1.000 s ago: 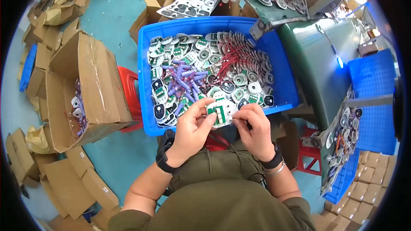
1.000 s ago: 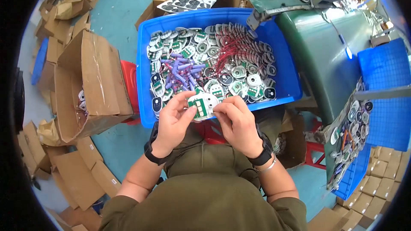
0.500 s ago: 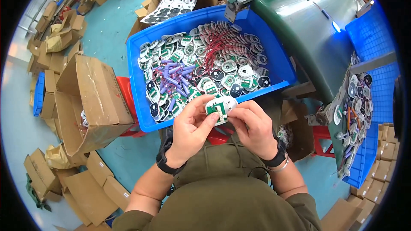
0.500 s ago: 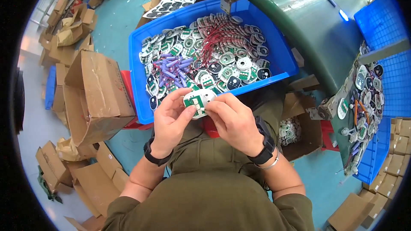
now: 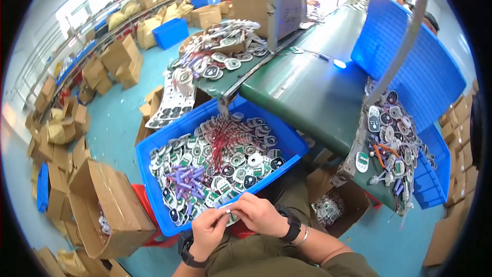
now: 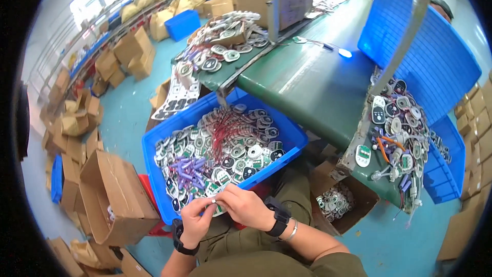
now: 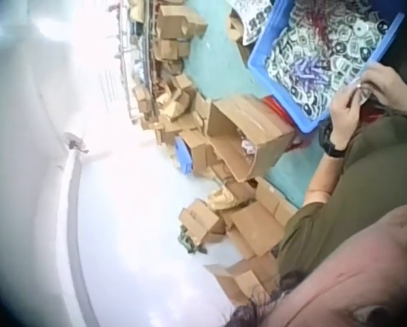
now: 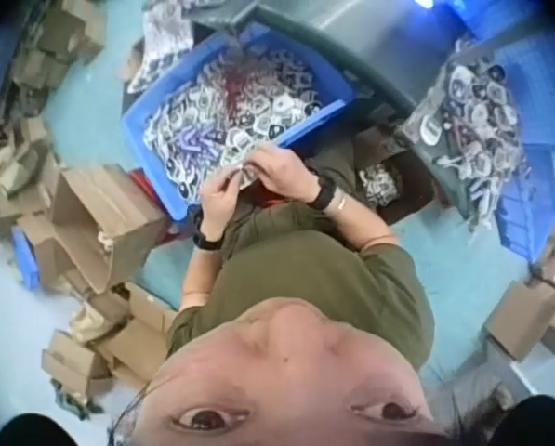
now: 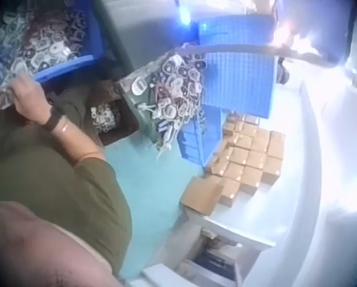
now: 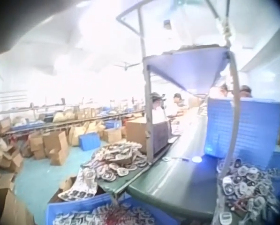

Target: Assembling small electronic devices by connecting batteries and wires to circuit boards and placing them into plastic housings.

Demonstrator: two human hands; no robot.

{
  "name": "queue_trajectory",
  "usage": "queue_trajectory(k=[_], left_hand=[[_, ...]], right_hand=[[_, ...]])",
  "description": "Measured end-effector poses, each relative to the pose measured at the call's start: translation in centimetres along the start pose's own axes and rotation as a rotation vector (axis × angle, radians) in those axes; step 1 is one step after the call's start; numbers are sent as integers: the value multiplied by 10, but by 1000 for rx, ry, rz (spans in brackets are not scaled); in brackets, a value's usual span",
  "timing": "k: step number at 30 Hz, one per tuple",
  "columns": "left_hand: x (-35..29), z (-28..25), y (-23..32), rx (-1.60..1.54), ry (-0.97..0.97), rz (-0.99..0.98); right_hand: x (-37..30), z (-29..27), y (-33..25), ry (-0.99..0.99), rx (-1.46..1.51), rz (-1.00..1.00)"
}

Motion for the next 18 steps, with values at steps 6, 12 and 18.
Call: queue_trajectory(k=[6, 12, 18], left_hand=[[3, 6, 5, 90, -34, 75], [3, 5, 10, 132, 15, 135], [3, -7, 14, 169, -26, 104]], right_hand=[[-2, -1, 4, -71, 141, 95], [-3, -3, 4, -132, 149, 98], [-2, 3, -1, -82, 143, 30]])
Point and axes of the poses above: each hand's wrist, its own x-axis towards the middle knuckle, its own z-axis out of the palm, y = z × x, the point moved 2 cm from there along x, towards the middle knuckle, and after that the axes turned 11 degrees about -x, right-handed, at the moved point
